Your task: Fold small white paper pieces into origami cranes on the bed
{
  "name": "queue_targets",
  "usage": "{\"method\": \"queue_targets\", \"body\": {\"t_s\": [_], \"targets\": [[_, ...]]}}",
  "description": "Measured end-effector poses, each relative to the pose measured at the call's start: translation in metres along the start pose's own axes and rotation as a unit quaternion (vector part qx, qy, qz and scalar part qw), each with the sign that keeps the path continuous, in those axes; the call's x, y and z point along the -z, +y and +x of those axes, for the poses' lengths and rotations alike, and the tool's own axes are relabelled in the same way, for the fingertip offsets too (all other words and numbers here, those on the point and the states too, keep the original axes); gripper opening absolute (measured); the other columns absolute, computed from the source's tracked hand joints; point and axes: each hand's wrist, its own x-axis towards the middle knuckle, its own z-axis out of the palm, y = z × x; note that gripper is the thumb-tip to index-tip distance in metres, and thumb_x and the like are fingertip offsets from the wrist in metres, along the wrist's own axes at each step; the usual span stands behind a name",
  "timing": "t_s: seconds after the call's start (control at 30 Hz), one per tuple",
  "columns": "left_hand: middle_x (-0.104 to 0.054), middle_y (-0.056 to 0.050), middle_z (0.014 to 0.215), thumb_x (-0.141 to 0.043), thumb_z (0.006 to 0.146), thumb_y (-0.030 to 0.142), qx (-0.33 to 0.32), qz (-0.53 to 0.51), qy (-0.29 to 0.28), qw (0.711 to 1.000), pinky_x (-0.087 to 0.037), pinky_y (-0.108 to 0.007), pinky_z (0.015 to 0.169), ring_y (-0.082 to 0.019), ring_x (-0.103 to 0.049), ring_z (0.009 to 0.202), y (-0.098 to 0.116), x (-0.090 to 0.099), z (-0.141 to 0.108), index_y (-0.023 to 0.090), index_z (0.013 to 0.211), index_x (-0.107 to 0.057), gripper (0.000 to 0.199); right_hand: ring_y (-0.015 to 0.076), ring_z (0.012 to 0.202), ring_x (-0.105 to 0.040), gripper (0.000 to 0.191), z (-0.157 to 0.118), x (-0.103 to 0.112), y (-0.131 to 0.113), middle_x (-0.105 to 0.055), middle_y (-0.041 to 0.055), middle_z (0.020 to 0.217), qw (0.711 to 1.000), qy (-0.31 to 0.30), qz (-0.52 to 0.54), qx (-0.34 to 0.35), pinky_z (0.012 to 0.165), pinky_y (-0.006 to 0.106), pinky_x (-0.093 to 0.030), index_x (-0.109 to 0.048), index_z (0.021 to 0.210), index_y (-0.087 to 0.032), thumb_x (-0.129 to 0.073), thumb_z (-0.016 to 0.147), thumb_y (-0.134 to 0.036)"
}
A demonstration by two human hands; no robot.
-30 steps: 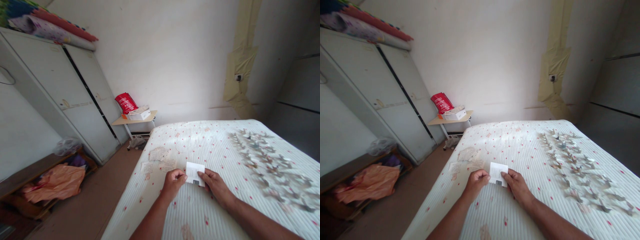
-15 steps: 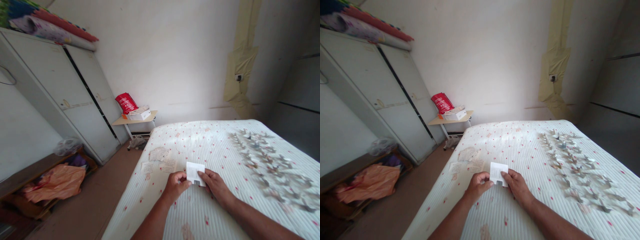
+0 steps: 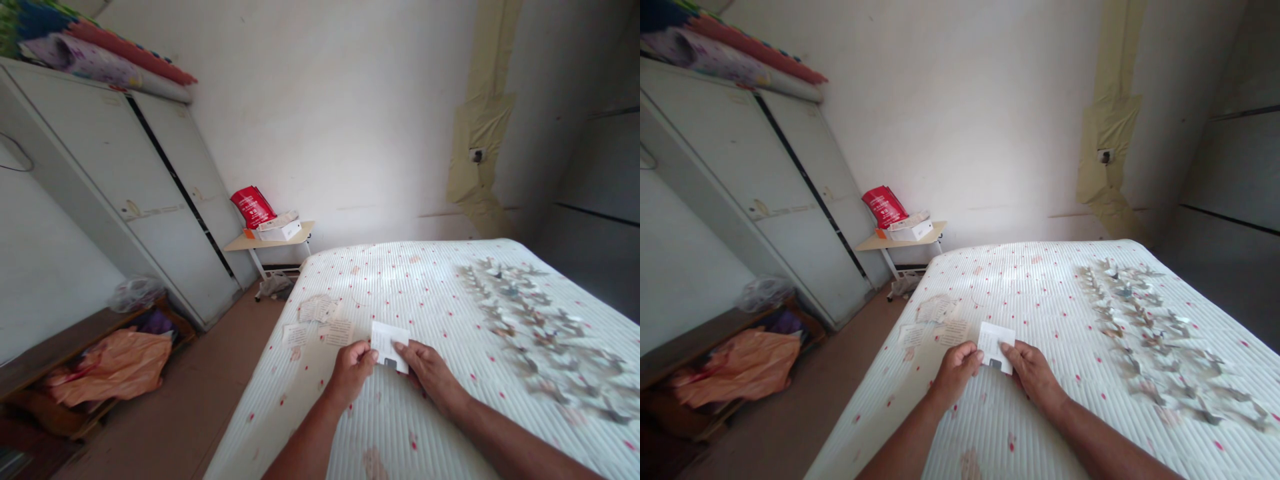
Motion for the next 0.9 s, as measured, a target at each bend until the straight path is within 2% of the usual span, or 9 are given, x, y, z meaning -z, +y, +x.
{"method": "queue_targets", "body": {"t_s": [0.27,0.4,0.5,0.73,0.9], "targets": [[-0.04,0.005,0.049,-0.045,0.078,0.048,-0.016,0.029,0.006,0.999,-0.026,-0.019,0.047,-0.007,-0.035,0.047,-0.007,0.0,0.002,0.016,0.055,-0.042,0.039,0.0062,0.036,-0.029,0.042,0.005,0.002,0.01,-0.038,-0.0062,0.043,1.0,0.007,0.002,-0.01,0.036,0.02,-0.021,-0.054,0.066,-0.016,-0.048,0.072,-0.057],[-0.04,0.005,0.049,-0.045,0.077,0.048,-0.012,0.033,0.009,0.999,-0.027,-0.02,0.049,-0.008,-0.036,0.049,-0.013,0.001,0.003,0.016,0.055,-0.042,0.039,0.0064,0.04,-0.03,0.04,0.008,0.003,0.017,-0.037,-0.0057,0.045,1.0,0.023,-0.011,0.007,0.039,0.02,-0.021,-0.059,0.071,-0.014,-0.052,0.072,-0.053],[-0.04,0.005,0.049,-0.046,0.077,0.048,-0.012,0.032,0.008,0.999,-0.027,-0.02,0.049,-0.008,-0.037,0.049,-0.013,0.001,0.003,0.016,0.055,-0.043,0.039,0.0074,0.043,-0.032,0.04,0.009,0.004,0.02,-0.038,-0.0045,0.047,0.999,0.027,-0.017,0.024,0.041,0.02,-0.023,-0.059,0.067,-0.014,-0.053,0.071,-0.053],[-0.04,0.005,0.05,-0.048,0.077,0.042,-0.033,0.036,0.014,0.999,-0.027,-0.02,0.05,-0.008,-0.037,0.05,-0.012,0.0,0.002,0.015,0.055,-0.047,0.036,0.009,0.048,-0.035,0.04,0.008,0.004,0.016,-0.04,-0.0034,0.049,0.997,0.041,-0.046,0.048,0.045,0.021,-0.027,-0.057,0.061,-0.015,-0.054,0.068,-0.055],[-0.042,0.004,0.052,-0.052,0.076,0.037,-0.049,0.046,0.026,0.997,-0.03,-0.019,0.052,-0.009,-0.039,0.053,-0.011,0.001,0.003,0.013,0.06,-0.054,0.029,0.0082,0.048,-0.032,0.041,0.008,0.004,0.016,-0.033,-0.0047,0.049,0.993,0.048,-0.075,0.074,0.045,0.021,-0.026,-0.046,0.05,-0.017,-0.053,0.07,-0.052]]}}
